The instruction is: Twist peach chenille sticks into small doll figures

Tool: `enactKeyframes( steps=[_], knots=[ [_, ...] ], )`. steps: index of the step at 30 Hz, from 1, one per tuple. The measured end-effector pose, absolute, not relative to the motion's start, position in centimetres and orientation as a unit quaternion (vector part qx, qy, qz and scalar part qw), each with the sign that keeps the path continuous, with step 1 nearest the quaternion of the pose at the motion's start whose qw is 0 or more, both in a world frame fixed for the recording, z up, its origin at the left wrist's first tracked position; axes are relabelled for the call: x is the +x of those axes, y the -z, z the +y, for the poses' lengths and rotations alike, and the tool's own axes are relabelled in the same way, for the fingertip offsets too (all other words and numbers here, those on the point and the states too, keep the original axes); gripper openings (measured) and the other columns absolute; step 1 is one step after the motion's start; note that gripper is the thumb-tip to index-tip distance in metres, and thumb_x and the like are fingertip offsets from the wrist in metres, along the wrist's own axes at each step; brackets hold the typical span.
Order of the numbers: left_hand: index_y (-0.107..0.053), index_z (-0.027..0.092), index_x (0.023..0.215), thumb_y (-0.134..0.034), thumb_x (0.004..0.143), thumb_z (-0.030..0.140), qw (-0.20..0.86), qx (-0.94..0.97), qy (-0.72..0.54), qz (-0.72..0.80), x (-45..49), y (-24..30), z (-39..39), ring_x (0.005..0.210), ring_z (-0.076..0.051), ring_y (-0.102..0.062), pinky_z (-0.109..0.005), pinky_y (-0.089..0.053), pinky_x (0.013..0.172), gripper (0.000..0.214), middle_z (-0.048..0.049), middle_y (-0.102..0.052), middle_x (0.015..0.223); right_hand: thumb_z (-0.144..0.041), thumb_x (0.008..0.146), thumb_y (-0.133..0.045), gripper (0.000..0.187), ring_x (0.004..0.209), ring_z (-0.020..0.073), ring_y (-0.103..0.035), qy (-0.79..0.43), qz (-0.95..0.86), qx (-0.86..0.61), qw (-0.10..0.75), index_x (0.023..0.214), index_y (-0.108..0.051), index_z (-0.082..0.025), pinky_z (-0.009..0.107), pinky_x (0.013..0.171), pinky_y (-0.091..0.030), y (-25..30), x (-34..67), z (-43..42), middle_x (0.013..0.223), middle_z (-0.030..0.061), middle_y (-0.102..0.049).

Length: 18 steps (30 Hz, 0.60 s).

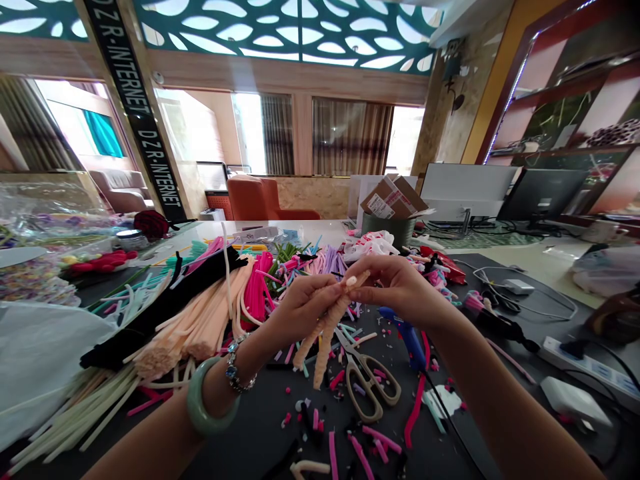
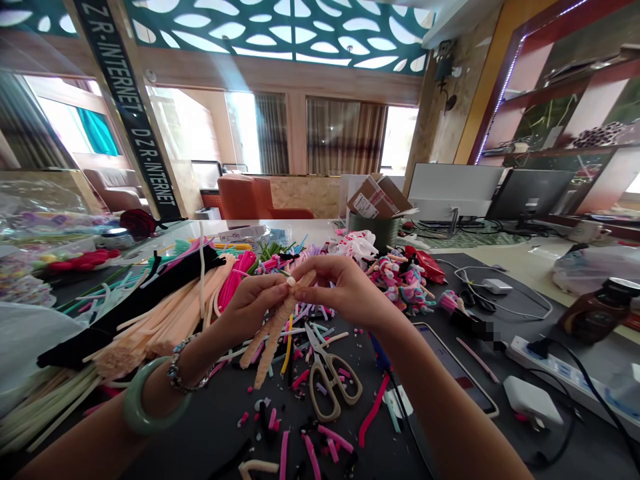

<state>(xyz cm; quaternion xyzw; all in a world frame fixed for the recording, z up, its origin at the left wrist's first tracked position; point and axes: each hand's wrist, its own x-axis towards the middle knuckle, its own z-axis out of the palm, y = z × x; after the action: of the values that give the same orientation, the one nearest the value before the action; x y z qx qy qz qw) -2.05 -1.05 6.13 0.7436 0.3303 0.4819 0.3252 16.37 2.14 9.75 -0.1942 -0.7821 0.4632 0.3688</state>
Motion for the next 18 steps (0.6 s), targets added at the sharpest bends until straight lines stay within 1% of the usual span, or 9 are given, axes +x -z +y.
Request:
enactKeyframes(
  steps=[5, 8, 11, 15, 18],
  knots=[
    [-0.05, 0.014, 0.065, -0.047, 0.089, 0.036, 0.361, 0.703, -0.52, 0.324, -1.59, -5.92, -1.34, 0.047, -0.006, -0.028, -0.019, -0.022, 0.043, 0.033, 0.006, -0.034, 0.052, -0.028, 0.074, -0.07, 0.017, 0.065, 0.01, -0.052, -0.434, -0.797, -0.169, 0.385, 0.086, -0.066, -0.017, 0.022, 0.059, -0.042, -9.7, 16.36, 2.09, 0.074, -0.0001, -0.058],
    [-0.05, 0.014, 0.064, -0.047, 0.088, 0.035, 0.38, 0.687, -0.53, 0.32, -1.5, -5.97, -1.41, 0.046, -0.005, -0.027, -0.019, -0.022, 0.043, 0.032, 0.0062, -0.034, 0.052, -0.025, 0.076, -0.068, 0.015, 0.064, 0.0083, -0.049, -0.433, -0.798, -0.141, 0.396, 0.09, -0.065, -0.019, 0.021, 0.057, -0.04, -9.51, 16.29, 2.11, 0.073, -0.0017, -0.056],
    [-0.048, 0.014, 0.061, -0.048, 0.087, 0.033, 0.387, 0.675, -0.541, 0.319, -1.49, -6.06, -1.41, 0.046, -0.005, -0.027, -0.019, -0.021, 0.043, 0.032, 0.0063, -0.033, 0.052, -0.022, 0.078, -0.067, 0.017, 0.062, 0.0078, -0.047, -0.434, -0.795, -0.13, 0.404, 0.094, -0.064, -0.021, 0.021, 0.055, -0.039, -9.36, 16.17, 2.12, 0.073, -0.0025, -0.054],
    [-0.044, 0.015, 0.059, -0.049, 0.087, 0.032, 0.391, 0.663, -0.554, 0.318, -1.5, -6.19, -1.45, 0.047, -0.006, -0.027, -0.019, -0.022, 0.043, 0.033, 0.0064, -0.032, 0.052, -0.023, 0.08, -0.065, 0.014, 0.065, 0.0073, -0.05, -0.389, -0.806, -0.127, 0.427, 0.093, -0.064, -0.021, 0.02, 0.059, -0.042, -9.42, 15.94, 1.94, 0.079, -0.0016, -0.058],
    [-0.04, 0.016, 0.057, -0.049, 0.087, 0.032, 0.393, 0.652, -0.567, 0.315, -1.51, -6.26, -1.5, 0.047, -0.006, -0.027, -0.019, -0.022, 0.043, 0.034, 0.0063, -0.031, 0.052, -0.022, 0.081, -0.063, 0.01, 0.071, 0.0081, -0.055, -0.34, -0.82, -0.136, 0.44, 0.091, -0.066, -0.021, 0.02, 0.065, -0.045, -9.53, 15.8, 1.59, 0.082, -0.0009, -0.062]
  ],
)
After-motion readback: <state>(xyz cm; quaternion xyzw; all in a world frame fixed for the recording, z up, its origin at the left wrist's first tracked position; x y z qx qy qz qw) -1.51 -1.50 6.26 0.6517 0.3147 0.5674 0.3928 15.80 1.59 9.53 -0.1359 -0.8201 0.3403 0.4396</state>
